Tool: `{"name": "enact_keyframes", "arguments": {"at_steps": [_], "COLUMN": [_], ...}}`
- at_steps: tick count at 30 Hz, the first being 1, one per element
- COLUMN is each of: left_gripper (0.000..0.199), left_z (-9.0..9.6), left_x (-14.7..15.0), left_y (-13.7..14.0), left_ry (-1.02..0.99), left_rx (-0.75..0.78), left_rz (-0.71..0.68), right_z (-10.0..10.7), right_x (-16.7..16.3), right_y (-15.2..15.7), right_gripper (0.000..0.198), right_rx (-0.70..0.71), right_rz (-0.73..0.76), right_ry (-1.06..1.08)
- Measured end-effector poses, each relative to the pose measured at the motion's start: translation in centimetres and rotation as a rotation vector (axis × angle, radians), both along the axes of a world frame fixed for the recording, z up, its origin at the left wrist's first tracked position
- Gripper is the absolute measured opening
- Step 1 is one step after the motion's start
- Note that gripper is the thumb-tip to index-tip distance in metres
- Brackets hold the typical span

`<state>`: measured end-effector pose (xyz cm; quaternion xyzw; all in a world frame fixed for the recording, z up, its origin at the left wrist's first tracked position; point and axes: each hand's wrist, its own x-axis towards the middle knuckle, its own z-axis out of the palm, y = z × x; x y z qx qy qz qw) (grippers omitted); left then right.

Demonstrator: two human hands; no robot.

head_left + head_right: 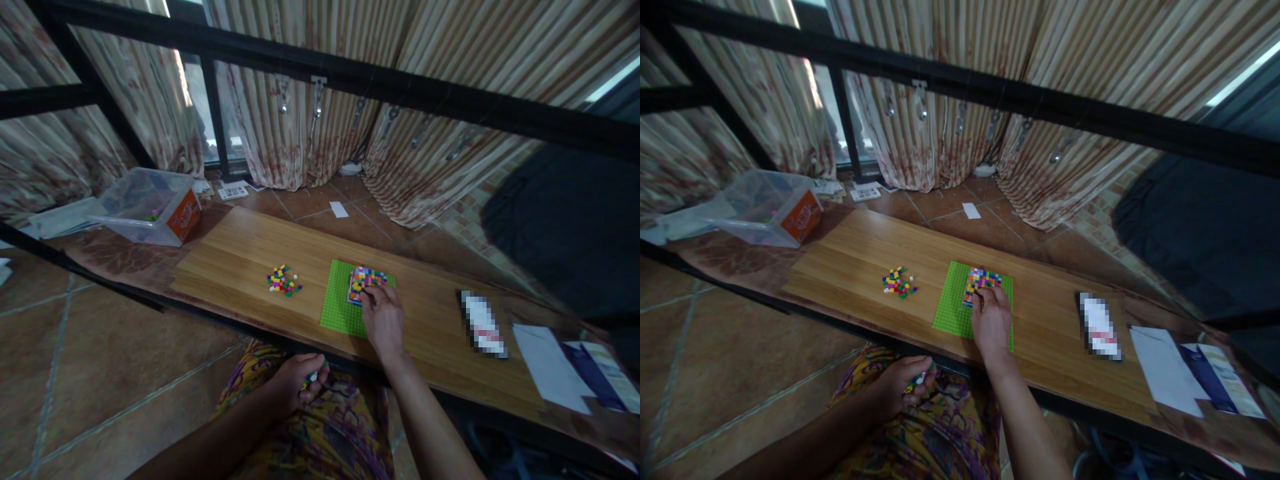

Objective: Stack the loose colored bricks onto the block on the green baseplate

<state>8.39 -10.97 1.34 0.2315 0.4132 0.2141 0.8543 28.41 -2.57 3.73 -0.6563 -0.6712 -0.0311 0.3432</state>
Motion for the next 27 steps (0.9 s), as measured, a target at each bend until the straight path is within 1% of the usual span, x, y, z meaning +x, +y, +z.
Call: {"name": "enact_keyframes", "arguments": {"at_steps": [2, 6, 10, 13, 16, 21, 24, 27], "left_gripper": [0.038, 0.04, 0.039, 0.038, 0.038, 0.04, 0.039, 0.037], "left_z": [0.1, -0.1, -0.3, -0.3, -0.2, -0.1, 0.0, -0.1], "left_x": [0.0, 0.1, 0.1, 0.1, 0.0, 0.0, 0.0, 0.0], "left_y": [0.0, -0.1, -0.1, 0.0, 0.0, 0.1, 0.1, 0.1], "left_ry": [-0.002, -0.012, 0.005, 0.003, 0.015, 0.019, 0.017, 0.014], "left_rx": [-0.015, -0.008, -0.027, -0.019, -0.037, -0.05, -0.082, -0.078], "left_rz": [-0.005, 0.028, 0.01, 0.026, -0.034, -0.05, -0.053, -0.044], "right_z": [0.1, 0.4, 0.8, 1.3, 1.6, 1.3, 0.8, 0.6], "right_x": [-0.1, 0.0, 0.4, 0.8, 0.9, 0.9, 0.8, 0.7], "right_y": [0.0, -0.1, -0.1, 0.0, 0.4, 0.6, 0.6, 0.5], "right_gripper": [0.019, 0.021, 0.024, 0.026, 0.026, 0.024, 0.023, 0.024], "right_rx": [-0.002, -0.04, -0.06, -0.09, -0.126, -0.093, -0.079, -0.044], "right_rz": [-0.012, -0.022, -0.051, -0.02, 0.031, 0.052, 0.039, 0.022], "right_ry": [-0.014, -0.026, 0.021, -0.001, -0.063, -0.106, -0.13, -0.119]}}
